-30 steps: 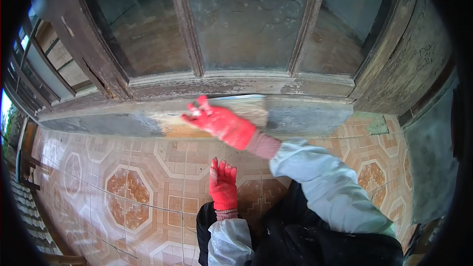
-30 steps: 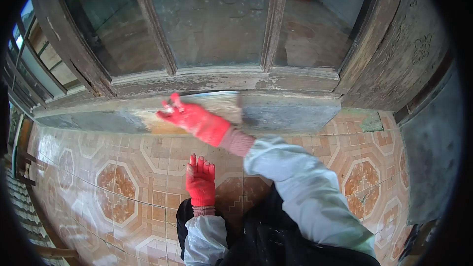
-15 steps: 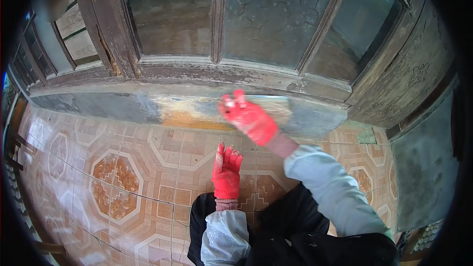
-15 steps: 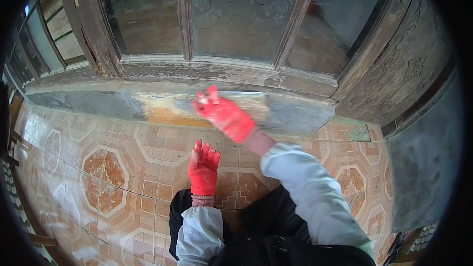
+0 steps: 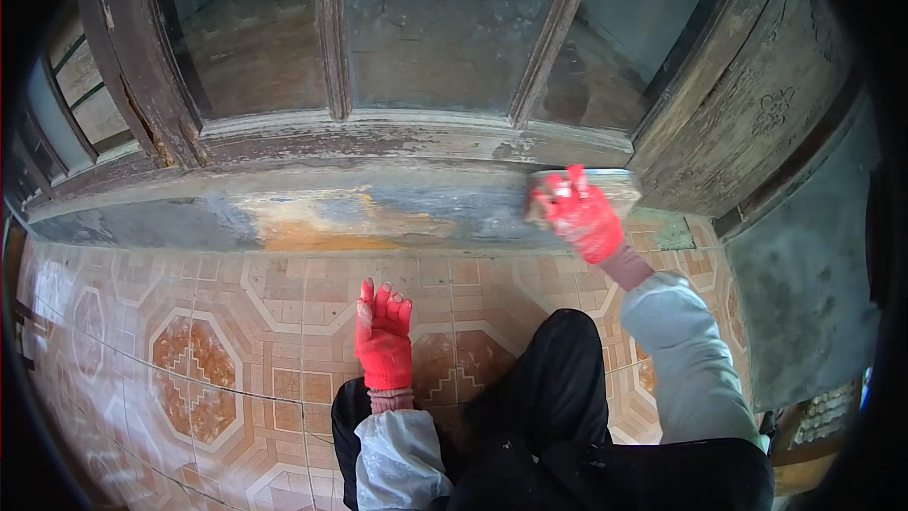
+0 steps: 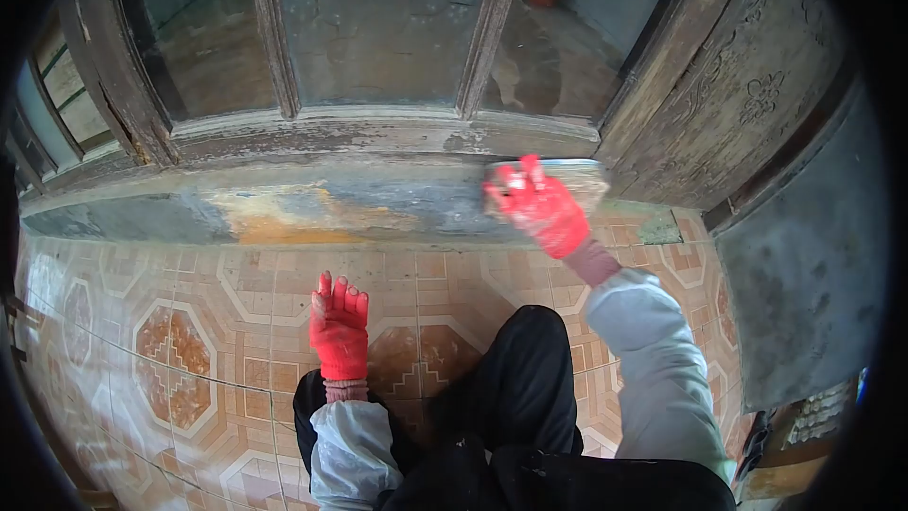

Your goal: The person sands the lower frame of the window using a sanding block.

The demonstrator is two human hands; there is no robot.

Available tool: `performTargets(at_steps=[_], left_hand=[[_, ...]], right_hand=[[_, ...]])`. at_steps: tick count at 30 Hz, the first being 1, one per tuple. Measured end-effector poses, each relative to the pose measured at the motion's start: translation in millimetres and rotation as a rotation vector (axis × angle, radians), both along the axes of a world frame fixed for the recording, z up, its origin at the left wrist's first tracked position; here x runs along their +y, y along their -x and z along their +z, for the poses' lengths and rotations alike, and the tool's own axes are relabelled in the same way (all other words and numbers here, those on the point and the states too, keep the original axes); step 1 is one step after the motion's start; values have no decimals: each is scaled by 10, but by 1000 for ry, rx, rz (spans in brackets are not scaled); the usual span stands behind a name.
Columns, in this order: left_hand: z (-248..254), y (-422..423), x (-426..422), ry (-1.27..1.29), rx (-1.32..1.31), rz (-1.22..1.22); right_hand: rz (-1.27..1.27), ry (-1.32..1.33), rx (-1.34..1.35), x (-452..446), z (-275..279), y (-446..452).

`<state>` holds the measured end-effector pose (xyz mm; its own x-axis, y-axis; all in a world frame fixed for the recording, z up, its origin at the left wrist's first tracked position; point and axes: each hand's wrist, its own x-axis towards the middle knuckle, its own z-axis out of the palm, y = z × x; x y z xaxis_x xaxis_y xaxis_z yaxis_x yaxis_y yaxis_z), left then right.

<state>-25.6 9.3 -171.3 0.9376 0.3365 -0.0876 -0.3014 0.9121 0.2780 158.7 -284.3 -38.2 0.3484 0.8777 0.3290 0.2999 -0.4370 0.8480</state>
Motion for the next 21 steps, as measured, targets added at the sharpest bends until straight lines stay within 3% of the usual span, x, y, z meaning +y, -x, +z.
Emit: performTargets(at_steps=[4, 8, 9, 10, 11, 14, 18, 21], left_hand=[[20, -28, -62, 21, -11, -21], [-54, -77, -97, 20, 4, -31], [-70, -91, -107, 18, 15, -37], [-87, -101, -112, 9, 16, -44], [-103, -102, -105, 0, 16, -34], [-183, -67, -57, -28, 43, -14], [-258, -3, 24, -46, 79, 19], [-206, -10, -17, -49, 53, 42]], right_hand=[[-194, -269, 251, -972, 50, 24], [-56, -165, 136, -470, -247, -43], [-229, 148, -234, -27, -299, -30], [-415, 603, -924, 417, -350, -16], [-431, 898, -1355, 863, -395, 0], [362, 211, -321, 1903, -545, 68], [267, 185, -333, 2074, -558, 76], [346, 188, -478, 1299, -381, -76]])
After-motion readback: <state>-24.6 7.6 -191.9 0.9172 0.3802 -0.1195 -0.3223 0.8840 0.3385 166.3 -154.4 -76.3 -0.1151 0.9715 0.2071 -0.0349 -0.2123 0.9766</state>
